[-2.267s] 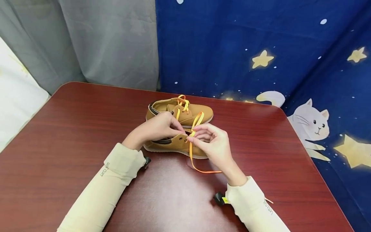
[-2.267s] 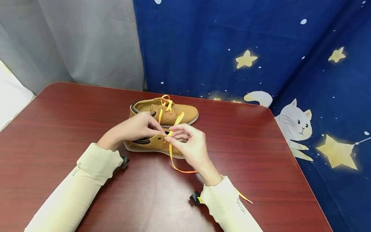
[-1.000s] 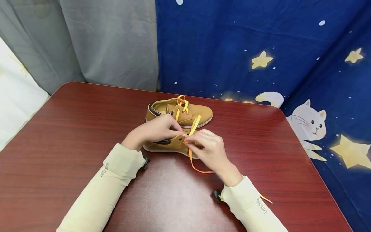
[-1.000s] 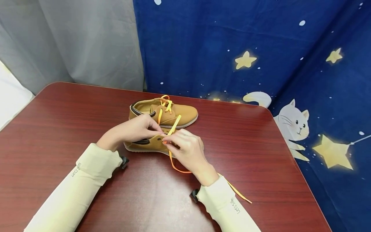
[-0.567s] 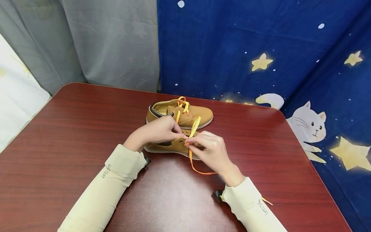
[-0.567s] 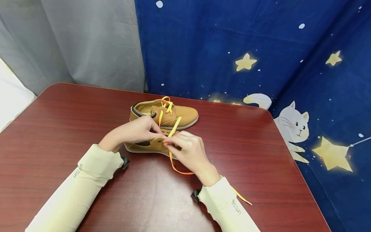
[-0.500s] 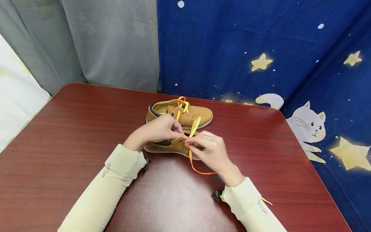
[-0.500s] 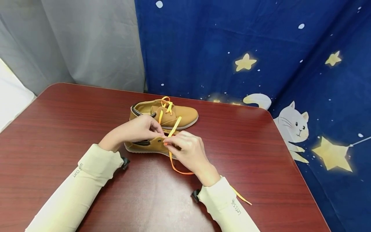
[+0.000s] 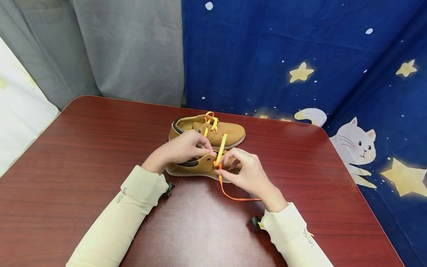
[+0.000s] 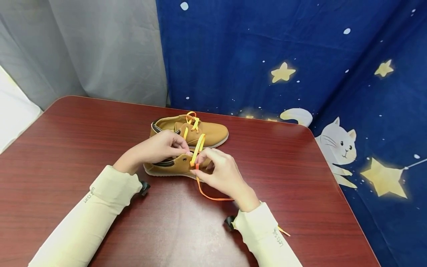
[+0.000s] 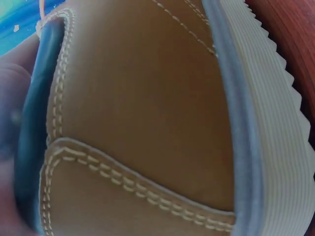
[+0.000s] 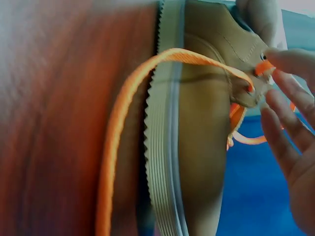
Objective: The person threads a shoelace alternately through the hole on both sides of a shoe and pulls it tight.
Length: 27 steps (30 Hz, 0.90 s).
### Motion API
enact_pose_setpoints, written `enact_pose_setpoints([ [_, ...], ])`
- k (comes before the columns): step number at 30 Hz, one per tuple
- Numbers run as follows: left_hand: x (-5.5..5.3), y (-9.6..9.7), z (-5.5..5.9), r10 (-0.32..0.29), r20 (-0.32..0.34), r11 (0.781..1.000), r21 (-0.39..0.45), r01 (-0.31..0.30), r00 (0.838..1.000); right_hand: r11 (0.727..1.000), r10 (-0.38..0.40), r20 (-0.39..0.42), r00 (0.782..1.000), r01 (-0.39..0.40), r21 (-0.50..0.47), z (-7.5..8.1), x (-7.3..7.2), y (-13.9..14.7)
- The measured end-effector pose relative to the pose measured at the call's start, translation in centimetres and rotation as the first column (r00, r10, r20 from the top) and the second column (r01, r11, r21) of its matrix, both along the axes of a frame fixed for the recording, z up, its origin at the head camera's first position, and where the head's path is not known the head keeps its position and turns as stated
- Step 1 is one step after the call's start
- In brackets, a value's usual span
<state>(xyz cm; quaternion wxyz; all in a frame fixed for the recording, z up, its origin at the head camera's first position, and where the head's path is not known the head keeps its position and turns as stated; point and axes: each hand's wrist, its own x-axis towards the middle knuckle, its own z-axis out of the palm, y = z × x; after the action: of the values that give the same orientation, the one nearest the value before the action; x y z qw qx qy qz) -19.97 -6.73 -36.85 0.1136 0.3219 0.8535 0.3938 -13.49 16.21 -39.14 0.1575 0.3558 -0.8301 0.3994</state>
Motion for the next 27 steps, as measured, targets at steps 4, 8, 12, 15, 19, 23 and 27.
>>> enact_pose_setpoints([
  [4, 0.0, 0.1, 0.1, 0.024, 0.004, 0.999, 0.021, -0.024, 1.0, 0.998, -0.055, 0.187, 0.981, 0.046, 0.051, 0.2, -0.3, 1.1],
  [8, 0.0, 0.2, 0.1, 0.062, 0.044, 0.997, 0.051, -0.064, 0.997, 0.988, -0.118, 0.307, 0.944, 0.083, 0.127, 0.3, -0.9, 2.2],
  [12, -0.1, 0.1, 0.1, 0.093, 0.072, 0.991, 0.091, -0.099, 0.993, 0.968, -0.211, 0.312, 0.927, 0.152, 0.202, 0.3, -1.3, 2.5],
  [15, -0.1, 0.2, 0.1, 0.103, 0.082, 0.988, 0.108, -0.111, 0.991, 0.96, -0.243, 0.337, 0.91, 0.177, 0.215, 0.2, -1.5, 2.3],
  [19, 0.0, 0.1, 0.2, 0.112, 0.121, 0.984, 0.123, -0.127, 0.986, 0.981, -0.185, 0.44, 0.879, 0.135, 0.142, -0.1, -1.5, 1.7],
  [23, 0.0, 0.1, 0.1, 0.101, 0.172, 0.983, 0.137, -0.126, 0.98, 0.986, -0.169, 0.484, 0.858, 0.15, 0.079, -0.4, -1.4, 1.1],
  [27, 0.0, 0.2, 0.0, 0.077, 0.175, 0.986, 0.133, -0.101, 0.982, 0.981, -0.194, 0.473, 0.859, 0.184, 0.067, -0.5, -1.3, 0.9],
])
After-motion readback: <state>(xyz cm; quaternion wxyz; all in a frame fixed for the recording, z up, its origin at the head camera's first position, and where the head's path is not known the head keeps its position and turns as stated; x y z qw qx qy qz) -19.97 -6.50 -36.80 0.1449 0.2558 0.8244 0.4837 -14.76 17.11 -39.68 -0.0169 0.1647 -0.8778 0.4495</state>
